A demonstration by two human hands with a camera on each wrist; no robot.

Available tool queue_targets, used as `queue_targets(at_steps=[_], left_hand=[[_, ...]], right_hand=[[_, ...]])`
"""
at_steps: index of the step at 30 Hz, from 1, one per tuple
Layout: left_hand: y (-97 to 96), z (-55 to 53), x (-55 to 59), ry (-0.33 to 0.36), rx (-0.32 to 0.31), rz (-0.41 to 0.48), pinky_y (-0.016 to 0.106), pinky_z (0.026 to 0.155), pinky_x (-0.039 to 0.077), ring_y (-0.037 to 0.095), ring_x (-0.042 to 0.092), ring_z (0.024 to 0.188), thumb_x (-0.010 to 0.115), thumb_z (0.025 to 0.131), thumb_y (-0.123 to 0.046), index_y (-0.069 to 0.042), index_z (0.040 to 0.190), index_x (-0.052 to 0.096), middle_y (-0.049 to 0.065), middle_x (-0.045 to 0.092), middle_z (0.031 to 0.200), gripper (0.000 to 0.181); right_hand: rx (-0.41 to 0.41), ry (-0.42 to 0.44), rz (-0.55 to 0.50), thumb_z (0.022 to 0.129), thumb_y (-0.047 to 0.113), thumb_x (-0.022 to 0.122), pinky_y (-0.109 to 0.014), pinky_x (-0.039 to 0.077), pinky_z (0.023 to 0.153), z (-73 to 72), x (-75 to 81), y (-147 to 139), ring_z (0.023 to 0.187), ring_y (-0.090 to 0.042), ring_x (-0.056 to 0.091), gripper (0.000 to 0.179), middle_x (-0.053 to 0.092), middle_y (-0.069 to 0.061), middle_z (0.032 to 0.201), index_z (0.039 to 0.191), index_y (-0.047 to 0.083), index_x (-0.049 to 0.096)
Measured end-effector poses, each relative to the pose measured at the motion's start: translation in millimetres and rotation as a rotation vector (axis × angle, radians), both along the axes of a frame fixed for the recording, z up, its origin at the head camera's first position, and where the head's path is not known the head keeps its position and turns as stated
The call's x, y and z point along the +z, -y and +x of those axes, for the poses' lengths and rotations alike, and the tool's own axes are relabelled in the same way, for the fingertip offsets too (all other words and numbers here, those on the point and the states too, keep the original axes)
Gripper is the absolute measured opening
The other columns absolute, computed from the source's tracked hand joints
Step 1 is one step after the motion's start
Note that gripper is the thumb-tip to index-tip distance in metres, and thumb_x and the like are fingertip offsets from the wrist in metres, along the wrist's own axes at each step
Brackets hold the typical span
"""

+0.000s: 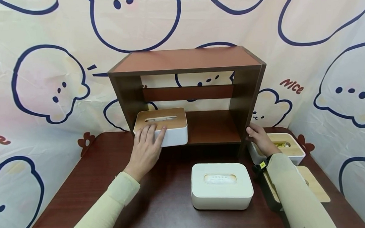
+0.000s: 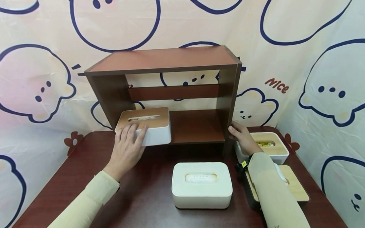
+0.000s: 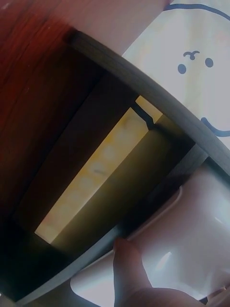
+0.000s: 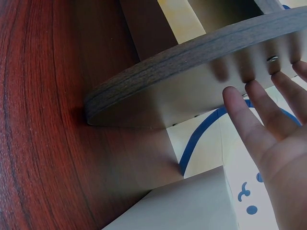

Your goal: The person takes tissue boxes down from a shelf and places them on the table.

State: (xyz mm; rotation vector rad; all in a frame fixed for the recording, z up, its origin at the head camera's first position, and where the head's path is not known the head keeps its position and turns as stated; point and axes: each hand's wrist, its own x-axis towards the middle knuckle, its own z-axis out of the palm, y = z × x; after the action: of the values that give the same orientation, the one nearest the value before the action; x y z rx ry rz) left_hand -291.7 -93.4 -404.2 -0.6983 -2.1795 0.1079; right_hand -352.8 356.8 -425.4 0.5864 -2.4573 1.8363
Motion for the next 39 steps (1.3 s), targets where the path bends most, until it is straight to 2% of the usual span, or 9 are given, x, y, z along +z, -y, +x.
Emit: queue_targets(at_steps=[10, 19, 31, 39], left_hand=[[-0.5, 2.3, -1.5, -0.012, 0.004, -0.005, 0.057, 0.104, 0.028, 0.044, 0.036, 0.128, 0.064, 0.088, -0.009, -0.008, 0.147, 0.037, 0.028, 0.039, 0.139, 0.065], [-0.2, 4.3, -0.6, 0.02, 0.013, -0.014, 0.056, 0.106, 0.025, 0.044, 0.034, 0.13, 0.064, 0.088, -0.01, -0.009, 0.149, 0.034, 0.028, 0.036, 0.141, 0.068], [-1.4, 3.0, -0.2, -0.005, -0.003, -0.003, 0.057, 0.105, 0.027, 0.044, 0.036, 0.128, 0.064, 0.088, -0.009, -0.008, 0.148, 0.036, 0.027, 0.039, 0.14, 0.067], [-1.1, 3.1, -0.2, -0.002, 0.002, 0.001, 0.057, 0.105, 0.027, 0.044, 0.036, 0.128, 0.066, 0.086, -0.011, -0.009, 0.147, 0.038, 0.027, 0.038, 0.14, 0.068]], right_hand=[[0.008, -0.015, -0.012, 0.107, 0.032, 0.036, -0.023, 0.045, 0.092, 0.9, -2.0, -0.6, 0.115, -0.011, 0.05, 0.056, 0.035, -0.025, 0.148, 0.152, 0.0, 0.026], [0.0, -0.004, -0.011, 0.107, 0.034, 0.037, -0.022, 0.045, 0.09, 0.8, -2.5, -0.4, 0.115, -0.011, 0.049, 0.058, 0.033, -0.024, 0.15, 0.153, 0.0, 0.024], [0.009, -0.036, -0.025, 0.108, 0.031, 0.036, -0.024, 0.046, 0.09, 3.5, -0.9, 0.2, 0.111, -0.011, 0.052, 0.055, 0.038, -0.027, 0.144, 0.151, -0.003, 0.029], [0.003, -0.017, -0.011, 0.107, 0.034, 0.037, -0.023, 0.046, 0.09, 1.7, 0.7, 0.3, 0.112, -0.012, 0.051, 0.057, 0.038, -0.025, 0.145, 0.151, -0.001, 0.028]])
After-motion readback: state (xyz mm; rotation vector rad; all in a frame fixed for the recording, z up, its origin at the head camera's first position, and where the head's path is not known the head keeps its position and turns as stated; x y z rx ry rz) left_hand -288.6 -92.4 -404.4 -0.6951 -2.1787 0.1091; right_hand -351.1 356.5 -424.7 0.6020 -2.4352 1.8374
